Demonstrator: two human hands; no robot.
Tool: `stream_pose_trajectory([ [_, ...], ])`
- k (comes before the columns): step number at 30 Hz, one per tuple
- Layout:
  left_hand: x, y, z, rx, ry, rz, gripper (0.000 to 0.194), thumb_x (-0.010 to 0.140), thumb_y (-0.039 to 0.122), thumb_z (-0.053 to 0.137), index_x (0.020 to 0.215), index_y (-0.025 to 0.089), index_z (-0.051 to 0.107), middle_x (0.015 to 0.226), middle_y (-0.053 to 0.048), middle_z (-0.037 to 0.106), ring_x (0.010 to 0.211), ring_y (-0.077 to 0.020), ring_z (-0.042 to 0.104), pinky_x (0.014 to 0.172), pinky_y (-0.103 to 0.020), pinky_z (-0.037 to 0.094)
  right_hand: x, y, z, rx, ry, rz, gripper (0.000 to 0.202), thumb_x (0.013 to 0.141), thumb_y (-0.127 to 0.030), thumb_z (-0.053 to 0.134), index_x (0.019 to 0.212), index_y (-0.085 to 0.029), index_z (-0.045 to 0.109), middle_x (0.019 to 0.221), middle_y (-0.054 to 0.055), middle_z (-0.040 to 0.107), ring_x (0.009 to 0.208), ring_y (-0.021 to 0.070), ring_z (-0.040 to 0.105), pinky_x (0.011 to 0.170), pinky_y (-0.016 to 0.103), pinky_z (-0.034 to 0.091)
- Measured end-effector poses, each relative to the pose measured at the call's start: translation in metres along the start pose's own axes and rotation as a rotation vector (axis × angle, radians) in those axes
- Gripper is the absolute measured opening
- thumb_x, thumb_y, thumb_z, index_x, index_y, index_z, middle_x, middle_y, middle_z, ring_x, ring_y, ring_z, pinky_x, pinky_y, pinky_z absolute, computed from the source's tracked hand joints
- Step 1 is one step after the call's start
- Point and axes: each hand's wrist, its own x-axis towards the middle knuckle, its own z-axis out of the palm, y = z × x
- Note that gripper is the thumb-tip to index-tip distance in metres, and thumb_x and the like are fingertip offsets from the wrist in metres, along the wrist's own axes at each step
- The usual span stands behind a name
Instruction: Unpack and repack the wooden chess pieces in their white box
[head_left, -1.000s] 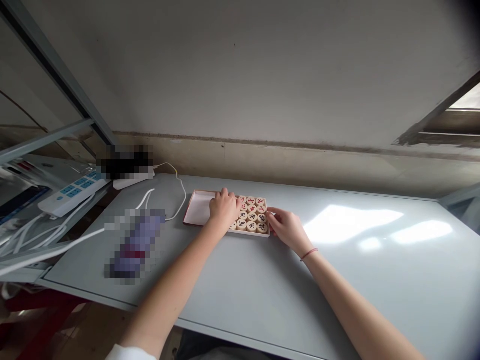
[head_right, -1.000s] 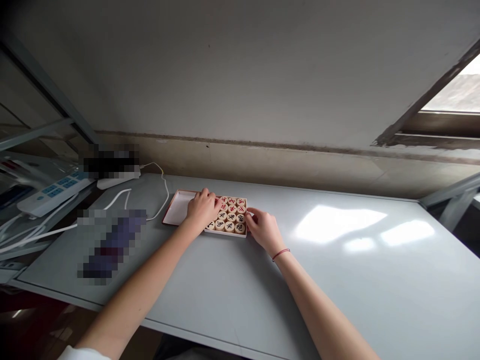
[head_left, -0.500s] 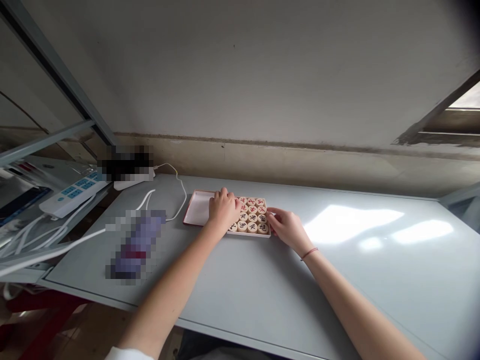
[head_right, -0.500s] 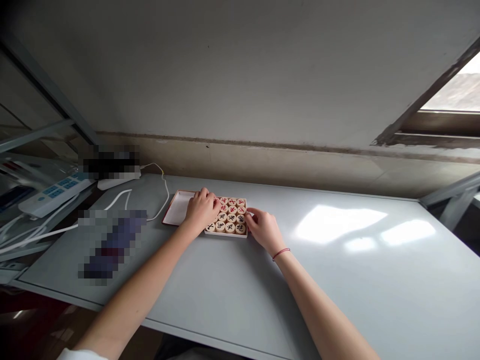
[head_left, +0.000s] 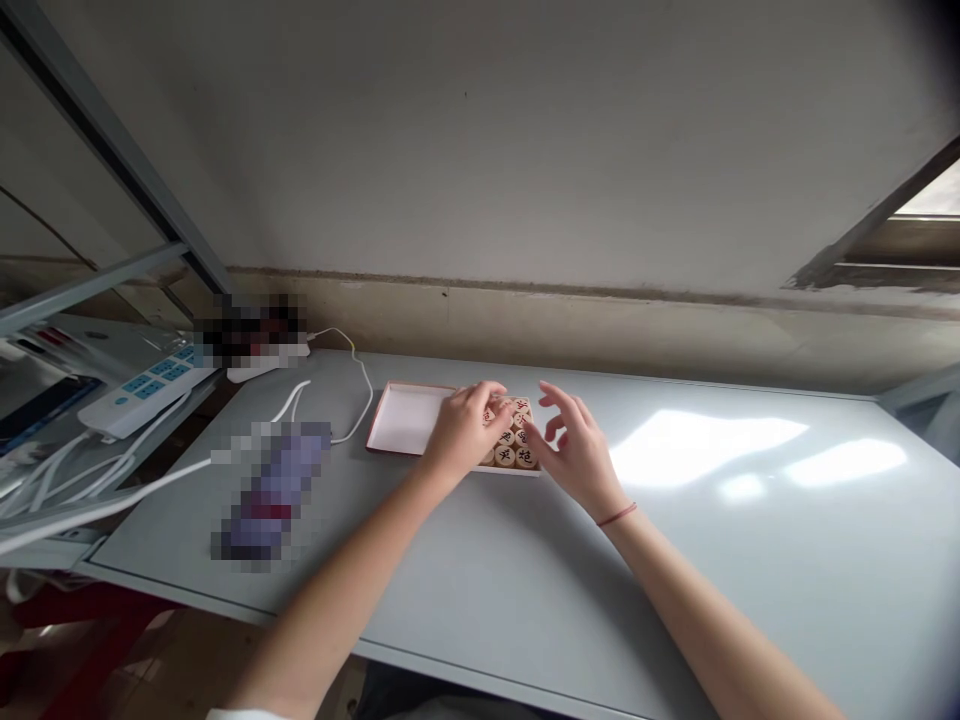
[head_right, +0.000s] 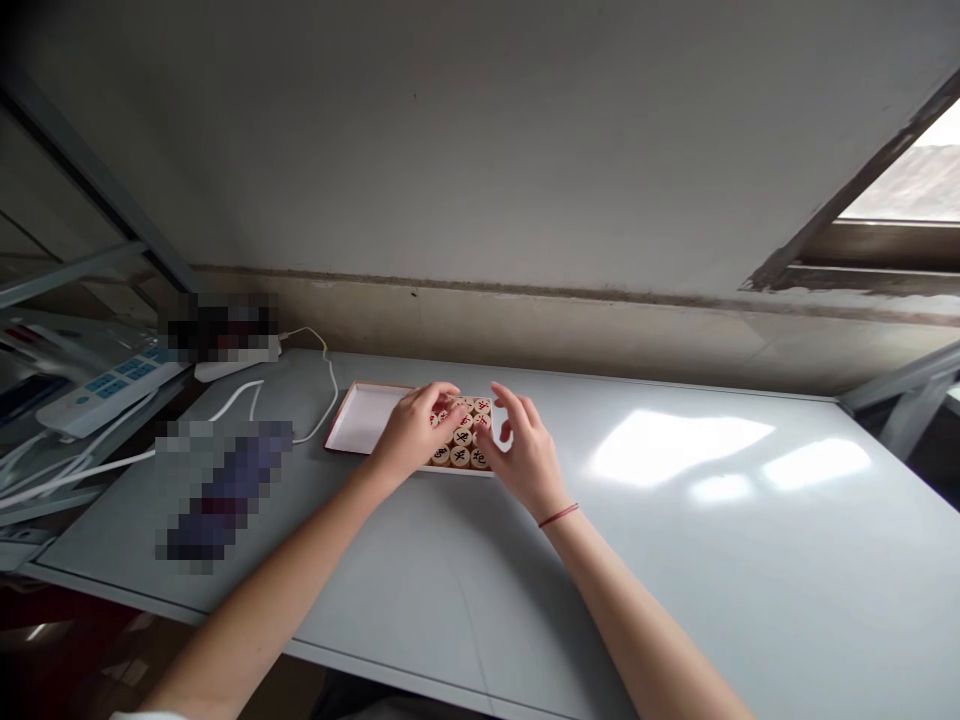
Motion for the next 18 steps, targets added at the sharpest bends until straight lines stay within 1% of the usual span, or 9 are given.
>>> stream_pose_trajectory([
  [1,-0.003,0.007,0.001,-0.084,-0.022,-0.024,0.016,0.087,0.029,0.057,0.1,0.02,0.058,0.091,-0.002,0.069,0.086,-0.0148,0.064,0.08,-0.025,0.047,-0.002,-0.003,0.0,0.003,-0.008,-0.078,0.048,0.083,-0.035,0.051,0.129,-0.02,0.049,0.112,0.012,0.06,0.066,0.0131,0.057,0.059,0.028,0.049],
  [3,-0.007,0.017,0.002,-0.202,-0.082,-0.071,0.01,0.087,0.028,0.057,0.094,0.021,0.058,0.089,0.0,0.07,0.084,-0.0136,0.064,0.076,-0.023,0.049,-0.005,-0.01,0.001,0.005,-0.032,-0.167,0.039,0.086,-0.032,0.049,0.123,-0.023,0.052,0.113,0.01,0.06,0.071,0.0139,0.059,0.061,0.028,0.051],
  [6,-0.008,0.019,0.002,-0.228,-0.125,-0.073,0.016,0.09,0.034,0.052,0.098,0.022,0.059,0.091,0.001,0.07,0.083,-0.0134,0.064,0.074,-0.023,0.048,-0.004,-0.012,0.001,-0.005,-0.015,-0.18,0.029,0.089,-0.031,0.045,0.115,-0.023,0.056,0.107,0.009,0.063,0.073,0.0149,0.06,0.063,0.028,0.051],
  [8,-0.005,0.009,0.001,-0.088,-0.089,-0.042,0.022,0.093,0.038,0.047,0.099,0.022,0.061,0.093,-0.001,0.069,0.087,-0.0154,0.063,0.078,-0.025,0.047,0.0,-0.004,0.0,-0.033,0.036,-0.128,0.028,0.089,-0.034,0.046,0.112,-0.022,0.056,0.103,0.009,0.065,0.078,0.0169,0.061,0.067,0.03,0.051],
  [9,-0.003,0.002,-0.001,0.046,-0.048,-0.042,0.024,0.093,0.037,0.045,0.096,0.022,0.063,0.092,-0.003,0.068,0.089,-0.0174,0.061,0.082,-0.028,0.045,0.003,0.003,0.0,-0.053,0.068,-0.09,0.028,0.088,-0.035,0.048,0.11,-0.021,0.056,0.1,0.009,0.066,0.08,0.0183,0.062,0.069,0.032,0.051],
  [11,0.001,-0.014,-0.002,0.322,0.001,-0.107,0.026,0.094,0.03,0.042,0.091,0.021,0.066,0.094,-0.006,0.066,0.095,-0.0222,0.058,0.084,-0.034,0.043,0.009,0.022,0.0,-0.103,0.11,-0.011,0.026,0.086,-0.037,0.049,0.104,-0.02,0.055,0.096,0.009,0.066,0.085,0.0211,0.061,0.073,0.035,0.049],
  [12,0.002,-0.02,-0.002,0.406,-0.012,-0.131,0.027,0.093,0.027,0.042,0.089,0.021,0.067,0.093,-0.006,0.065,0.094,-0.023,0.057,0.082,-0.035,0.042,0.011,0.031,0.001,-0.136,0.108,0.023,0.023,0.085,-0.037,0.048,0.1,-0.02,0.055,0.094,0.009,0.066,0.086,0.0223,0.06,0.075,0.036,0.048],
  [15,0.004,-0.032,0.001,0.526,-0.067,-0.162,0.028,0.092,0.025,0.042,0.09,0.021,0.069,0.098,-0.008,0.063,0.096,-0.0237,0.054,0.078,-0.035,0.042,0.014,0.055,0.002,-0.248,0.032,0.099,0.016,0.082,-0.034,0.047,0.087,-0.021,0.056,0.087,0.008,0.067,0.087,0.0248,0.056,0.076,0.037,0.044],
  [18,0.004,-0.032,0.006,0.579,-0.077,-0.164,0.031,0.092,0.027,0.04,0.092,0.02,0.07,0.1,-0.009,0.06,0.096,-0.0244,0.052,0.077,-0.036,0.041,0.013,0.062,0.004,-0.318,-0.023,0.111,0.014,0.081,-0.032,0.046,0.082,-0.022,0.056,0.085,0.007,0.066,0.087,0.0252,0.053,0.076,0.036,0.04],
])
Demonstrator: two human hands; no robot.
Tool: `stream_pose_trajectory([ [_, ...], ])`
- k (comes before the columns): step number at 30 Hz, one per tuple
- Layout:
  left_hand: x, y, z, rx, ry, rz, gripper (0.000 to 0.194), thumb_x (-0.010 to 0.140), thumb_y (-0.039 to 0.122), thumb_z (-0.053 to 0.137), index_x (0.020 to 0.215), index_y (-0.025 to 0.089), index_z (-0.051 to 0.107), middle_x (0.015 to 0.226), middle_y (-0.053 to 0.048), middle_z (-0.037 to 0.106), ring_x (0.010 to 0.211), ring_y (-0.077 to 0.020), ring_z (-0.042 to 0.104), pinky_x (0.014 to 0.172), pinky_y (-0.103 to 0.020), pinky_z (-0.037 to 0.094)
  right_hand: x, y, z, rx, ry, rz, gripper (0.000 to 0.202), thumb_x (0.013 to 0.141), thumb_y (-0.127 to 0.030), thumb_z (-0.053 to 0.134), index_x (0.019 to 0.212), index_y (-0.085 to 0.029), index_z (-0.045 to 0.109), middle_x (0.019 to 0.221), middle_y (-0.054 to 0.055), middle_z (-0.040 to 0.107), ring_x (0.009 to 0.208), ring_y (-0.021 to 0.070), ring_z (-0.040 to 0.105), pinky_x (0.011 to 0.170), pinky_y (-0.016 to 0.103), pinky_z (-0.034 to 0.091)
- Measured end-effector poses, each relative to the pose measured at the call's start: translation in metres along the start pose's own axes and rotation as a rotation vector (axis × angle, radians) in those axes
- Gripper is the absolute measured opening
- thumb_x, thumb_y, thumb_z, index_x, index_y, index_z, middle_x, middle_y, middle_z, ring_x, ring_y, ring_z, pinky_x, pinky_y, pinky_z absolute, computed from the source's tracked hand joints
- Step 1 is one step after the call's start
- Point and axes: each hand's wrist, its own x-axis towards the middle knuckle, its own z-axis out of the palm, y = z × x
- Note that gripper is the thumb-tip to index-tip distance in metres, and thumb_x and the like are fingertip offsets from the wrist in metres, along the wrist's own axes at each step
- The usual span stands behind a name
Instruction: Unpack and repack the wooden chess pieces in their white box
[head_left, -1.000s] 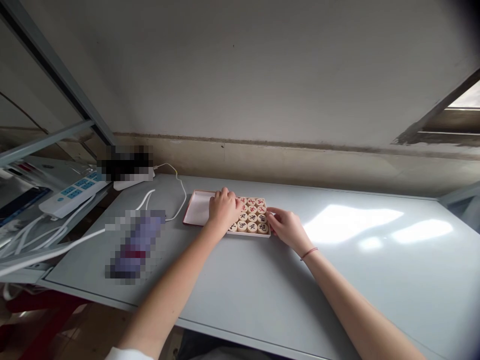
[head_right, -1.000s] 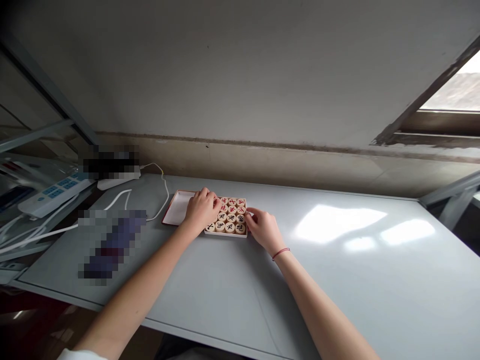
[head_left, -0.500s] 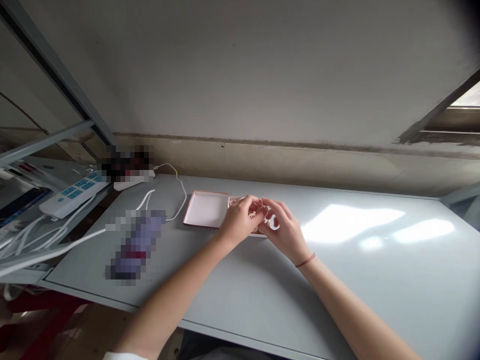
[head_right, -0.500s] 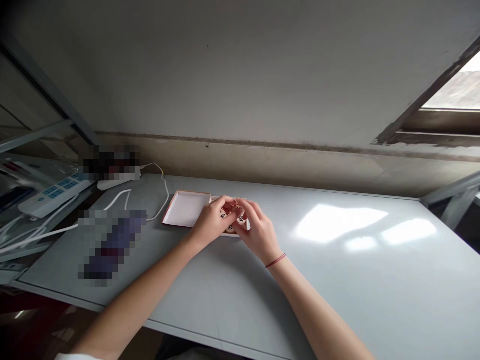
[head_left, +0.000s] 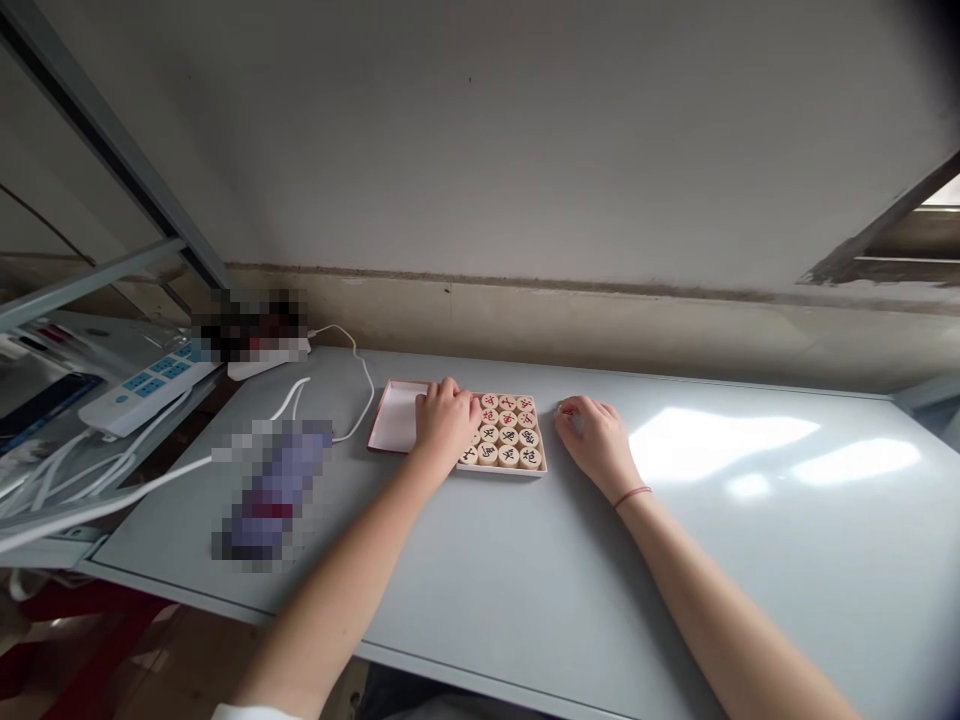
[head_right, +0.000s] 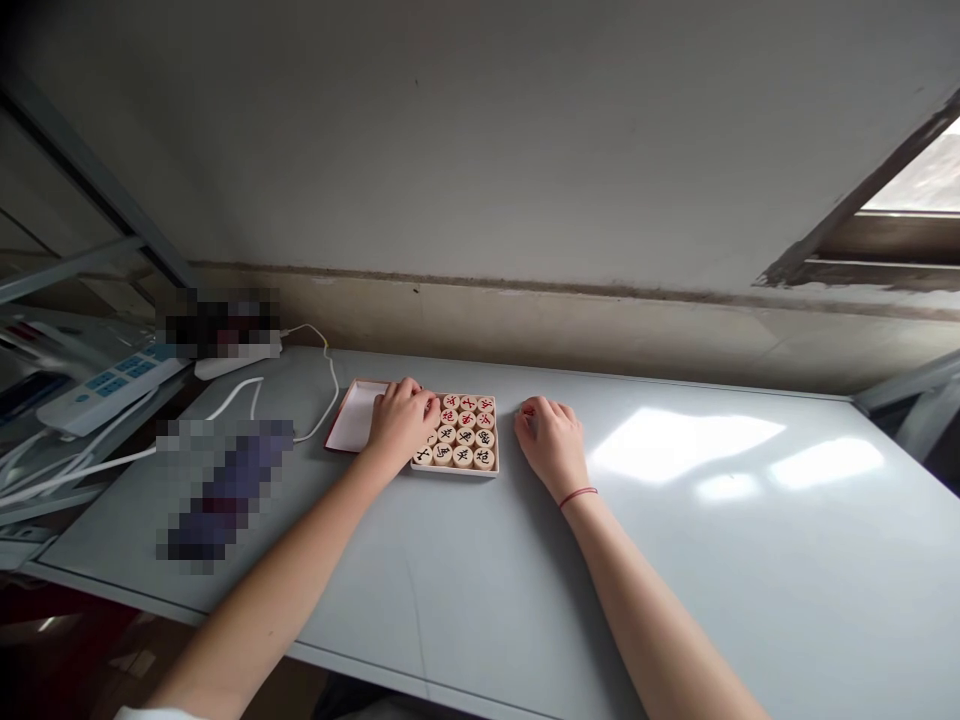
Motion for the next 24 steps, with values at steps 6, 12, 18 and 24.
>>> stream_pose_trajectory([
  [6,0.001,0.009,0.001,0.063,0.018,-0.043,0.035,0.093,0.024,0.036,0.089,0.016,0.07,0.098,-0.013,0.058,0.096,-0.027,0.05,0.077,-0.039,0.041,-0.006,-0.007,0.0,-0.061,0.004,-0.022,0.012,0.08,-0.03,0.048,0.086,-0.022,0.055,0.091,0.006,0.066,0.09,0.0253,0.052,0.075,0.034,0.037],
  [12,0.0,0.007,0.001,0.048,0.014,-0.047,0.037,0.094,0.03,0.036,0.086,0.015,0.07,0.098,-0.012,0.058,0.095,-0.0273,0.05,0.075,-0.039,0.041,-0.007,-0.009,0.0,-0.073,-0.009,-0.016,0.013,0.08,-0.029,0.049,0.089,-0.022,0.054,0.095,0.006,0.065,0.094,0.0263,0.052,0.076,0.035,0.037],
  [18,0.002,0.006,0.003,0.048,0.055,-0.061,0.029,0.092,0.027,0.04,0.087,0.017,0.067,0.097,-0.01,0.06,0.093,-0.0252,0.052,0.072,-0.036,0.039,-0.009,-0.01,0.0,-0.067,-0.017,-0.011,0.013,0.081,-0.028,0.048,0.091,-0.023,0.054,0.097,0.007,0.065,0.097,0.0276,0.052,0.078,0.037,0.037],
  [24,0.002,0.002,0.004,-0.029,0.066,-0.002,0.021,0.09,0.023,0.043,0.084,0.02,0.063,0.092,-0.006,0.067,0.092,-0.024,0.054,0.073,-0.035,0.037,-0.008,-0.012,-0.002,-0.067,-0.018,-0.007,0.013,0.08,-0.028,0.048,0.09,-0.023,0.054,0.097,0.008,0.065,0.098,0.0282,0.052,0.078,0.038,0.038],
])
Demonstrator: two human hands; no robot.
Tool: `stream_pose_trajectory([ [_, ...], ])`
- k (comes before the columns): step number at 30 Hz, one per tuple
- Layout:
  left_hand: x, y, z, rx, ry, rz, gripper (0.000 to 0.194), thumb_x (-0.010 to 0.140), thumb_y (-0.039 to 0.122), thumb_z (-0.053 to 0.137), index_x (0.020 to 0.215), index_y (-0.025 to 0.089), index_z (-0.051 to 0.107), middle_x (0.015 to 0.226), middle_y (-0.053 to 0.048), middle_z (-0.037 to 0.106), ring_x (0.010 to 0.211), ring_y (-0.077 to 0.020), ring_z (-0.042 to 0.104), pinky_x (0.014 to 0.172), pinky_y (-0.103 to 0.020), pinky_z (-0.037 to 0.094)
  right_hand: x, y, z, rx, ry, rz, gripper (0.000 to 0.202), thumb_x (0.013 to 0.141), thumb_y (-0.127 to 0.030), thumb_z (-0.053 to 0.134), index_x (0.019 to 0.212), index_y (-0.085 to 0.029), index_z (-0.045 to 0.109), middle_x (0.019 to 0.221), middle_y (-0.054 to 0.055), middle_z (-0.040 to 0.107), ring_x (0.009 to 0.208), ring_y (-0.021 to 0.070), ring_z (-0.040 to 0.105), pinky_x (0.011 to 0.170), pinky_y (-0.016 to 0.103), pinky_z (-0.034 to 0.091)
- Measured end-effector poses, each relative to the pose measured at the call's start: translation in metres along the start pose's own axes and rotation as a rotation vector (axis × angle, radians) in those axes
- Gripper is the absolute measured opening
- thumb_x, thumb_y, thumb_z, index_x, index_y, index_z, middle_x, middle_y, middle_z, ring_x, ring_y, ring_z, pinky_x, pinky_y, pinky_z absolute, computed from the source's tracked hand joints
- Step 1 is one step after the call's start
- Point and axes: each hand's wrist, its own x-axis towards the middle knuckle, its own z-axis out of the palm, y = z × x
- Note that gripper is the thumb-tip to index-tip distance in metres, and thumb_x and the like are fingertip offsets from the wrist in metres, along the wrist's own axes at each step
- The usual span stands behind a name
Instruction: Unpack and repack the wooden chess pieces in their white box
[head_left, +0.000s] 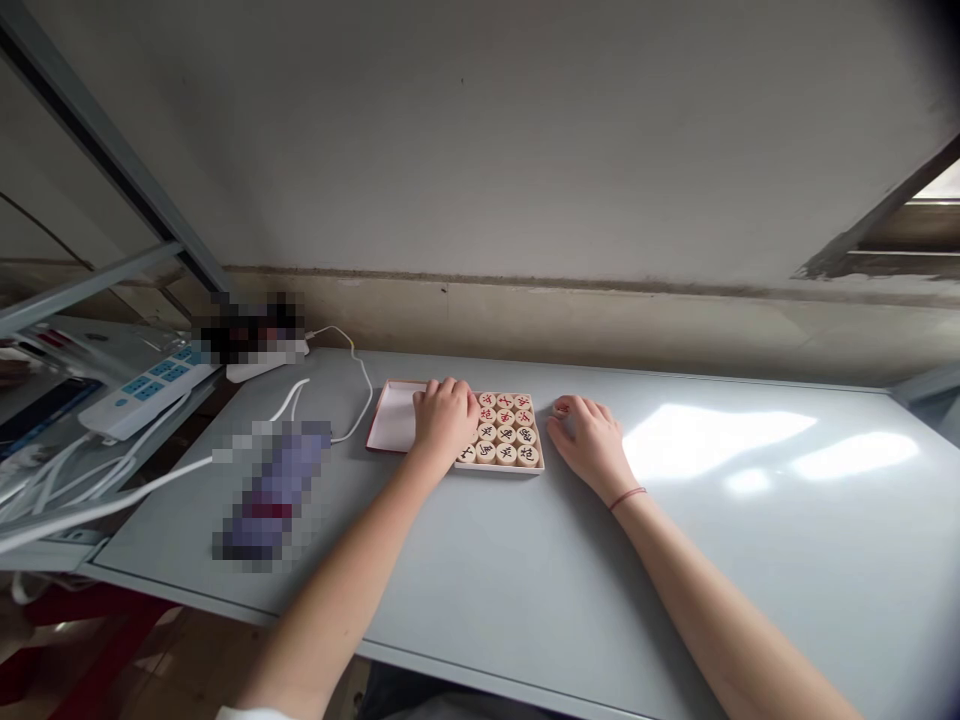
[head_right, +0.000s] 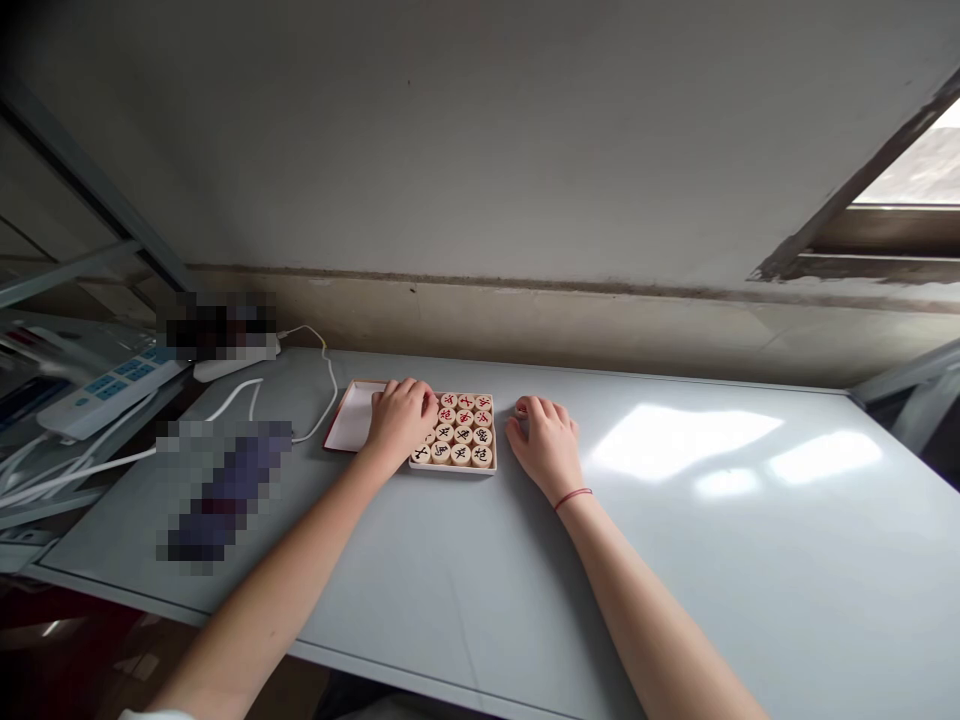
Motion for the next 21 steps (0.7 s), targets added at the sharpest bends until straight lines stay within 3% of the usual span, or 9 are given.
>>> stream_pose_trajectory([
  [6,0.002,-0.004,0.002,-0.098,-0.028,0.021,0.015,0.091,0.022,0.047,0.088,0.022,0.062,0.091,-0.003,0.07,0.093,-0.0237,0.057,0.075,-0.035,0.039,0.0,0.005,0.004,-0.001,0.024,-0.018,0.012,0.08,-0.027,0.05,0.09,-0.023,0.055,0.095,0.007,0.065,0.094,0.0278,0.053,0.076,0.038,0.039],
  [9,0.004,-0.004,-0.003,-0.214,0.073,0.074,0.016,0.093,0.021,0.046,0.094,0.022,0.062,0.095,-0.004,0.069,0.094,-0.0214,0.059,0.081,-0.034,0.041,0.001,0.001,0.002,0.012,0.119,-0.067,0.013,0.081,-0.026,0.051,0.093,-0.022,0.056,0.099,0.008,0.064,0.097,0.0282,0.053,0.078,0.04,0.042],
  [13,-0.003,0.008,-0.014,-0.577,0.171,0.164,0.015,0.093,0.023,0.047,0.098,0.02,0.061,0.095,-0.005,0.067,0.088,-0.0164,0.062,0.081,-0.027,0.047,-0.002,-0.02,-0.009,0.105,0.294,-0.269,0.025,0.085,-0.03,0.055,0.108,-0.021,0.054,0.11,0.011,0.062,0.106,0.0274,0.053,0.088,0.043,0.043],
  [17,-0.016,0.029,-0.021,-0.938,0.015,0.131,0.01,0.09,0.024,0.053,0.093,0.02,0.062,0.092,-0.003,0.069,0.084,-0.0147,0.065,0.077,-0.025,0.051,-0.01,-0.042,-0.018,0.213,0.305,-0.473,0.037,0.085,-0.029,0.059,0.12,-0.021,0.05,0.109,0.011,0.064,0.101,0.0243,0.058,0.087,0.041,0.047],
  [21,-0.023,0.039,-0.021,-1.184,-0.102,0.053,0.01,0.089,0.024,0.054,0.093,0.019,0.062,0.091,-0.004,0.07,0.081,-0.0137,0.067,0.074,-0.024,0.054,-0.015,-0.049,-0.02,0.241,0.302,-0.498,0.029,0.087,-0.024,0.056,0.115,-0.024,0.055,0.103,0.008,0.067,0.093,0.0221,0.062,0.085,0.04,0.048],
])
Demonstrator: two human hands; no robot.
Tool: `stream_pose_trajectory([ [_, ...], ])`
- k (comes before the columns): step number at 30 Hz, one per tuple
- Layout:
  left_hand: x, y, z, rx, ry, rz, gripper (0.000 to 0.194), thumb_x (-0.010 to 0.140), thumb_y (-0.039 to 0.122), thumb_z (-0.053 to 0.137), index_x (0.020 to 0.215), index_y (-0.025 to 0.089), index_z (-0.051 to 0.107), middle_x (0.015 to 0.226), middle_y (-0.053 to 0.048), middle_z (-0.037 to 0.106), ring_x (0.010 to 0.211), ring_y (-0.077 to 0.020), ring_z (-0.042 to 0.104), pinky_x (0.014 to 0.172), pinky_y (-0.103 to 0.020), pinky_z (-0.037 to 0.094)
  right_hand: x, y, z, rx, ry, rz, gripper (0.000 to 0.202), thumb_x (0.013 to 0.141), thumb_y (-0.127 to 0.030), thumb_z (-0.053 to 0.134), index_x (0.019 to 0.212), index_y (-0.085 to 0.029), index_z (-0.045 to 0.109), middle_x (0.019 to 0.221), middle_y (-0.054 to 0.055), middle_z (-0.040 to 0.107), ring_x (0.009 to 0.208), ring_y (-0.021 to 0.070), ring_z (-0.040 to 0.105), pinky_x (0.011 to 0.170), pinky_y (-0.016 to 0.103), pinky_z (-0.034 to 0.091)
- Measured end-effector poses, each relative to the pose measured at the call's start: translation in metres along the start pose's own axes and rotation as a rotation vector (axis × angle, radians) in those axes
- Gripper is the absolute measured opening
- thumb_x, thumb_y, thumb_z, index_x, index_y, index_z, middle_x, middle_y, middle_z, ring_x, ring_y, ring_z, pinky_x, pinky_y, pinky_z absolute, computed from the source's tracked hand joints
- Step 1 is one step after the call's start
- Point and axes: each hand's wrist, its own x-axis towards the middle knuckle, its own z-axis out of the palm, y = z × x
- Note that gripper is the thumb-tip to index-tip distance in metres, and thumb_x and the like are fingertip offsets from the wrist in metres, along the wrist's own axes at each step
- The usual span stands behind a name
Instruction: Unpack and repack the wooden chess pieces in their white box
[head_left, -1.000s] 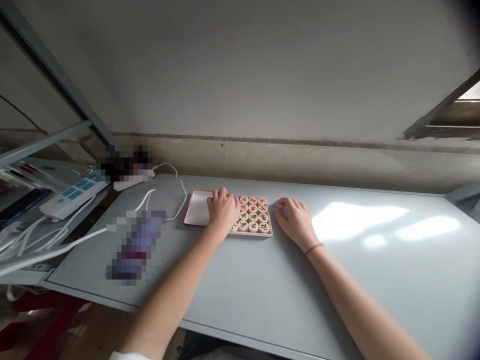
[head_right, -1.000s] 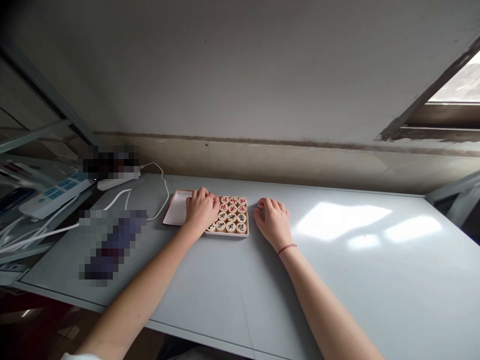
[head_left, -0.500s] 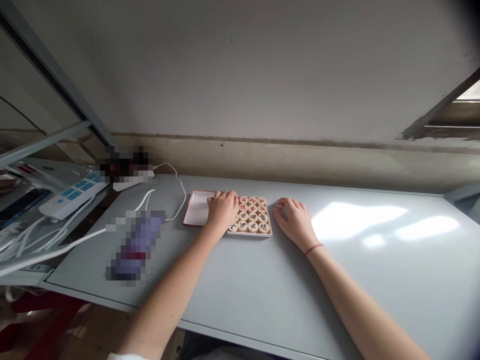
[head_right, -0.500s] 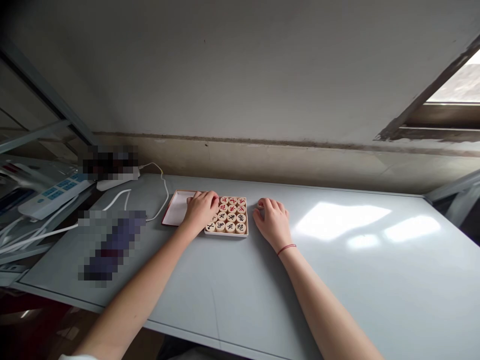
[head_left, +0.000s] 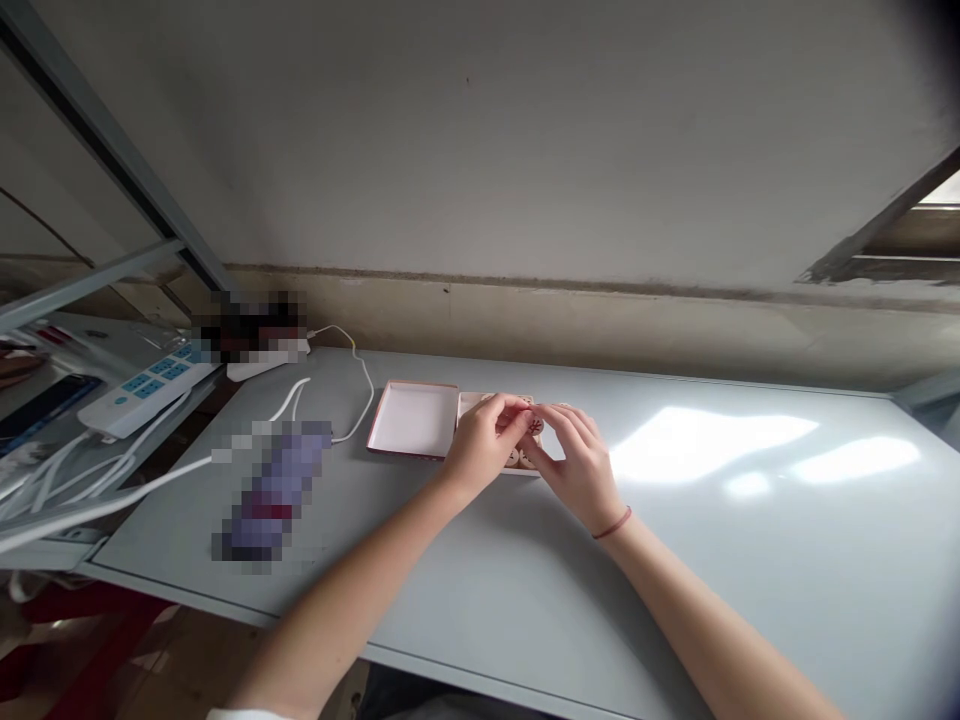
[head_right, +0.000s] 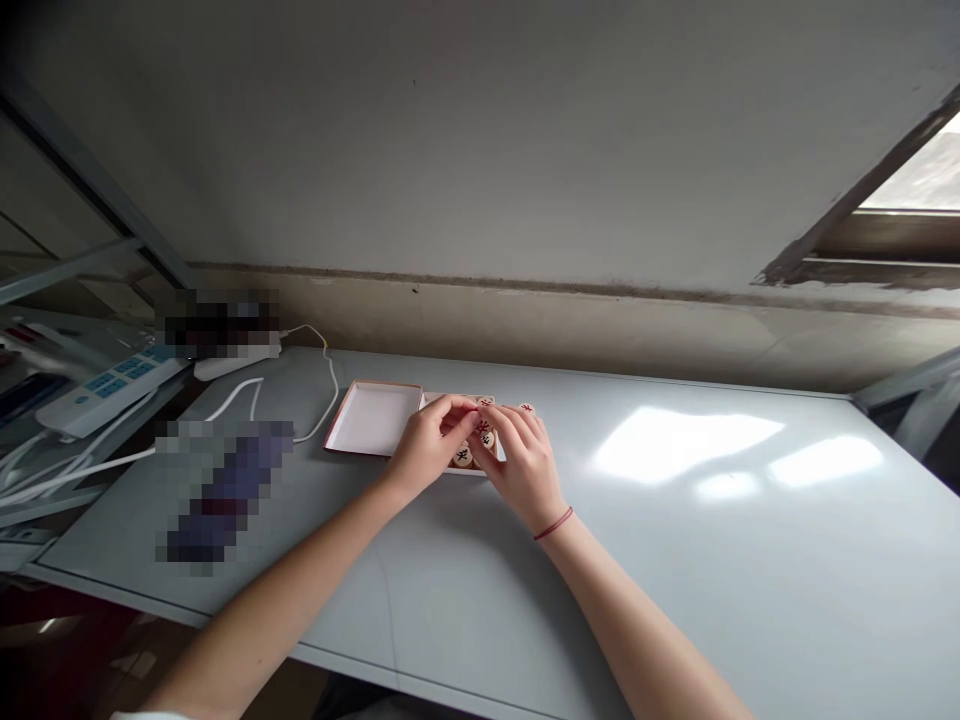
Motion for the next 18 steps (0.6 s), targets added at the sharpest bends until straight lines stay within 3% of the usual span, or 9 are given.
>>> stream_pose_trajectory([
  [3,0.0,-0.002,-0.001,-0.037,0.001,-0.024,0.011,0.088,0.026,0.054,0.094,0.019,0.061,0.088,-0.004,0.07,0.081,-0.0139,0.067,0.073,-0.024,0.055,0.001,0.0,-0.001,0.007,-0.011,0.007,0.026,0.087,-0.022,0.057,0.112,-0.024,0.057,0.105,0.009,0.066,0.092,0.0218,0.062,0.082,0.039,0.05],
  [6,0.003,-0.004,-0.005,0.067,0.012,-0.012,0.013,0.089,0.029,0.053,0.094,0.02,0.061,0.09,-0.003,0.07,0.081,-0.0138,0.066,0.073,-0.024,0.054,0.003,0.006,-0.002,0.024,-0.004,0.034,0.024,0.086,-0.02,0.057,0.11,-0.023,0.058,0.101,0.008,0.067,0.089,0.0205,0.062,0.08,0.038,0.051],
  [11,0.012,-0.013,-0.024,0.346,0.137,0.024,0.013,0.089,0.025,0.051,0.092,0.021,0.062,0.091,-0.002,0.07,0.077,-0.0135,0.063,0.073,-0.024,0.051,0.001,0.034,-0.004,0.045,0.097,0.393,0.018,0.085,-0.03,0.056,0.101,-0.022,0.059,0.095,0.006,0.068,0.081,0.0185,0.063,0.074,0.035,0.052],
  [15,0.02,-0.025,-0.043,0.453,0.187,-0.009,0.013,0.087,0.021,0.05,0.089,0.021,0.063,0.09,-0.002,0.069,0.076,-0.0138,0.062,0.074,-0.025,0.05,-0.003,0.055,-0.007,0.068,0.006,0.604,0.018,0.083,-0.038,0.055,0.091,-0.022,0.059,0.089,0.004,0.068,0.083,0.0199,0.063,0.073,0.036,0.05],
  [18,0.023,-0.031,-0.05,0.492,0.197,-0.024,0.013,0.086,0.021,0.05,0.088,0.021,0.062,0.09,-0.002,0.07,0.079,-0.0147,0.063,0.074,-0.026,0.049,-0.007,0.062,-0.007,0.013,-0.093,0.561,0.017,0.083,-0.037,0.052,0.089,-0.022,0.059,0.087,0.005,0.068,0.084,0.0221,0.06,0.074,0.037,0.048],
])
